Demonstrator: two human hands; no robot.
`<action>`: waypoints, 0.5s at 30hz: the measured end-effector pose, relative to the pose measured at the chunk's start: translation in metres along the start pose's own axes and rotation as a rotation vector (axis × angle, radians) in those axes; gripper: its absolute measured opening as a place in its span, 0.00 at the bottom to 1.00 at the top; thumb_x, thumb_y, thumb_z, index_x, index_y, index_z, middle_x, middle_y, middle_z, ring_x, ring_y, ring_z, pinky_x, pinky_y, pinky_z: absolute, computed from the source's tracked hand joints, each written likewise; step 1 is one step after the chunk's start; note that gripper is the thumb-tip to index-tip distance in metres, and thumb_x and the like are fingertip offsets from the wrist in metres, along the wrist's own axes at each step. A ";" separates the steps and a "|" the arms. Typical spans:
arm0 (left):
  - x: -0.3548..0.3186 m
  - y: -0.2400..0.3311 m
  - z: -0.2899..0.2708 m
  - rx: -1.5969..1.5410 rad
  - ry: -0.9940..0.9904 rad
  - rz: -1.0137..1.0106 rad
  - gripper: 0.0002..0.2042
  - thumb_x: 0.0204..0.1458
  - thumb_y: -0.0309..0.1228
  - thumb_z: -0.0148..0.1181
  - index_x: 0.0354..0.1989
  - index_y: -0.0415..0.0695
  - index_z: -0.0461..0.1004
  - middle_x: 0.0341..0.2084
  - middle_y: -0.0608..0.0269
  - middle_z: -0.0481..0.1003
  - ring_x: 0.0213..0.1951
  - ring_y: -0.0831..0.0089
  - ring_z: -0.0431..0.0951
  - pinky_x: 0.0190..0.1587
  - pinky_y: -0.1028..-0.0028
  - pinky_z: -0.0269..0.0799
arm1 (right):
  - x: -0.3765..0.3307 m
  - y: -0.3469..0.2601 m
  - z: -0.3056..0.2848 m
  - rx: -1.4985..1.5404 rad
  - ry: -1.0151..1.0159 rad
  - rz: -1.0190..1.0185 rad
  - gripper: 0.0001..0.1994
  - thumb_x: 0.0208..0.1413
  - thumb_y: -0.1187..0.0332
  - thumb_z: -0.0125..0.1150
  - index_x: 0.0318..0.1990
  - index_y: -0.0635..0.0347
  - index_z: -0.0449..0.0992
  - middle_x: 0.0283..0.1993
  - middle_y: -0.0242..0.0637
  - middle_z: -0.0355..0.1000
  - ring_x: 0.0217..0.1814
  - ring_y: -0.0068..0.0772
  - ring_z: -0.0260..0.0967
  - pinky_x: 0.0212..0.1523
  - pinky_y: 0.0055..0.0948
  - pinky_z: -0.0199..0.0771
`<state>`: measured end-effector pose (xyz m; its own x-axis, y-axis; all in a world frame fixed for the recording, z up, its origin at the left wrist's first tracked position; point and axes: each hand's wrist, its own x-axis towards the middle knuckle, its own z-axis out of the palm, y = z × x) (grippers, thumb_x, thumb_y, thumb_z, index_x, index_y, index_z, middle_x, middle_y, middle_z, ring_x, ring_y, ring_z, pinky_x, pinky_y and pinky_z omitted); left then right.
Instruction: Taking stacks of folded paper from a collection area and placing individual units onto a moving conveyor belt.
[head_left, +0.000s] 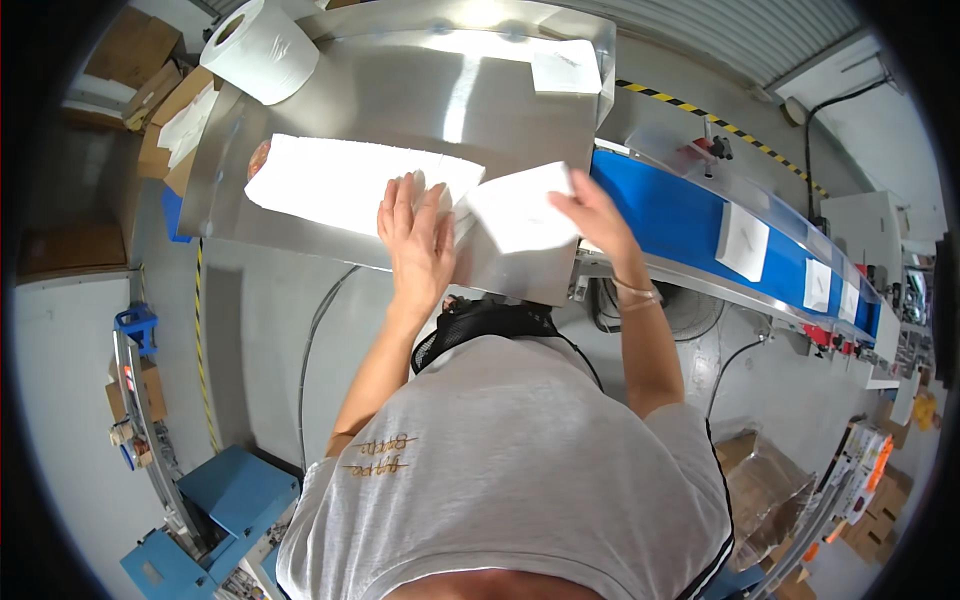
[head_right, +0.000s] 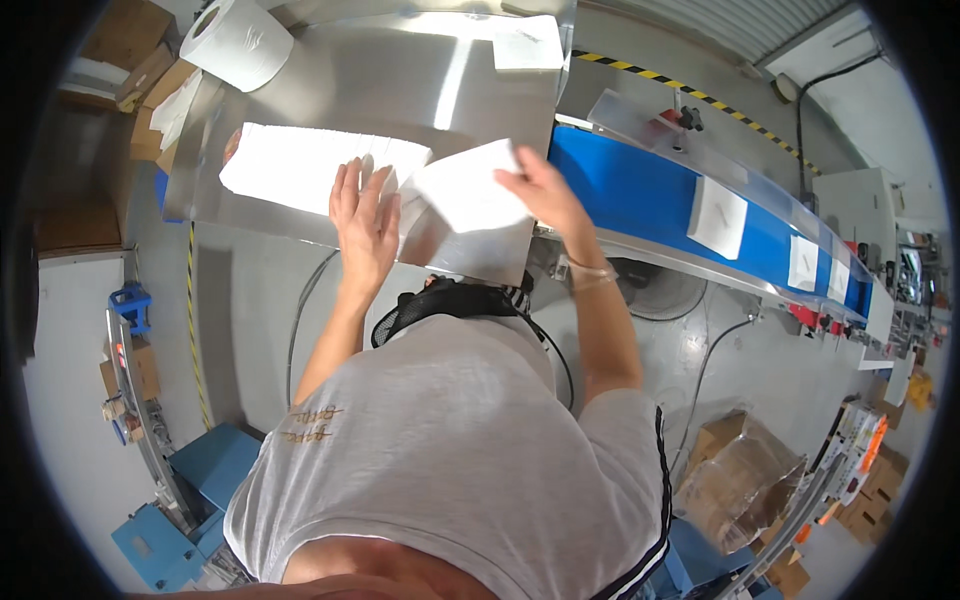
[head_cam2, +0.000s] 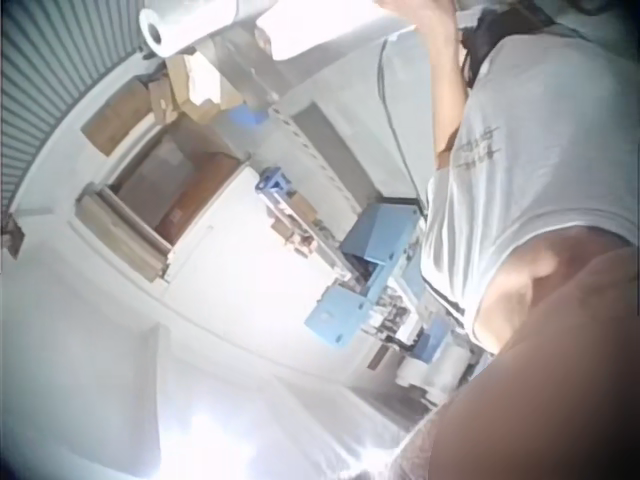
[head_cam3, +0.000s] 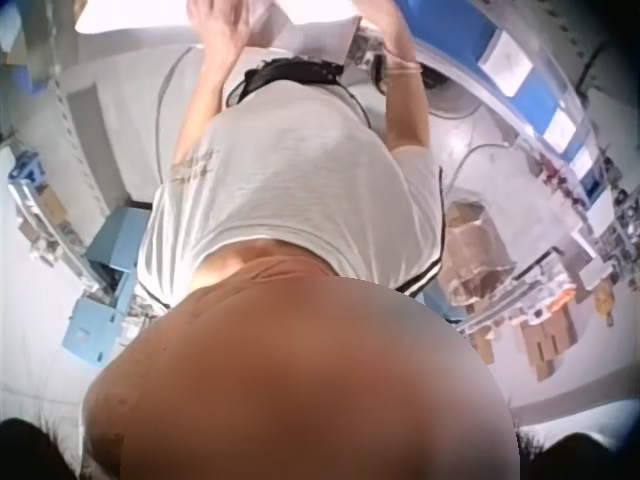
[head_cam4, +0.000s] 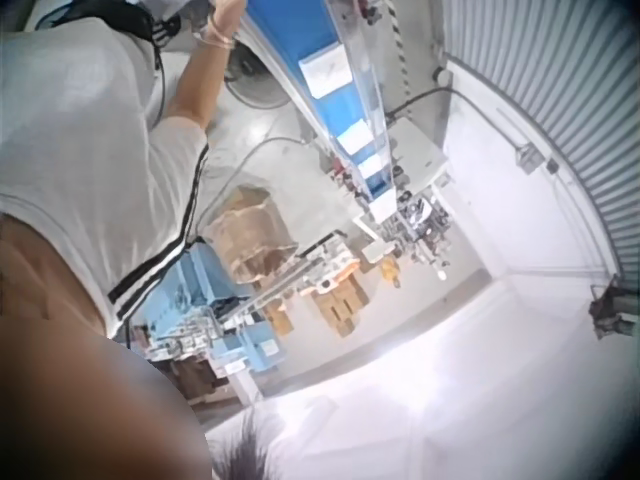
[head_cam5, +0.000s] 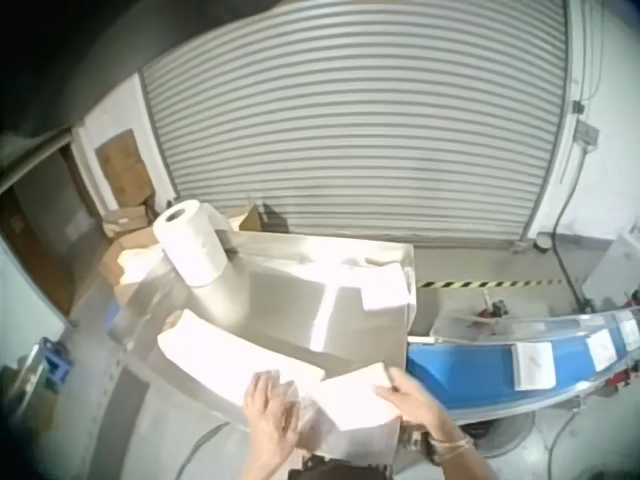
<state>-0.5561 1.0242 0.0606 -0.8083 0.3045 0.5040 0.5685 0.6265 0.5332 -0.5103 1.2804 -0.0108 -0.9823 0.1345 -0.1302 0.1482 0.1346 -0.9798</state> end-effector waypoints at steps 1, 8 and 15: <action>-0.002 -0.007 -0.001 0.017 -0.027 0.004 0.15 0.48 0.21 0.60 0.46 0.43 0.77 0.59 0.50 0.64 0.63 0.45 0.57 0.63 0.50 0.51 | -0.016 -0.027 -0.004 0.053 0.194 0.046 0.11 0.59 0.64 0.60 0.40 0.62 0.69 0.30 0.26 0.67 0.32 0.17 0.62 0.33 0.24 0.67; 0.000 -0.014 0.000 0.056 -0.019 0.114 0.14 0.47 0.19 0.61 0.44 0.42 0.78 0.55 0.52 0.68 0.59 0.47 0.63 0.60 0.51 0.58 | -0.056 0.038 -0.113 -0.918 0.912 0.212 0.20 0.52 0.55 0.65 0.45 0.60 0.74 0.38 0.46 0.74 0.39 0.43 0.72 0.42 0.38 0.71; -0.005 -0.014 -0.006 0.072 -0.093 0.154 0.13 0.46 0.22 0.61 0.41 0.45 0.80 0.59 0.54 0.65 0.64 0.46 0.56 0.64 0.48 0.46 | -0.013 -0.065 0.003 -0.432 0.013 -0.195 0.26 0.46 0.68 0.69 0.55 0.53 0.71 0.58 0.39 0.66 0.59 0.41 0.64 0.56 0.38 0.67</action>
<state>-0.5590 1.0100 0.0548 -0.7252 0.4632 0.5094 0.6766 0.6163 0.4029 -0.5079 1.2667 0.0539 -0.9955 0.0779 0.0545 -0.0022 0.5545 -0.8322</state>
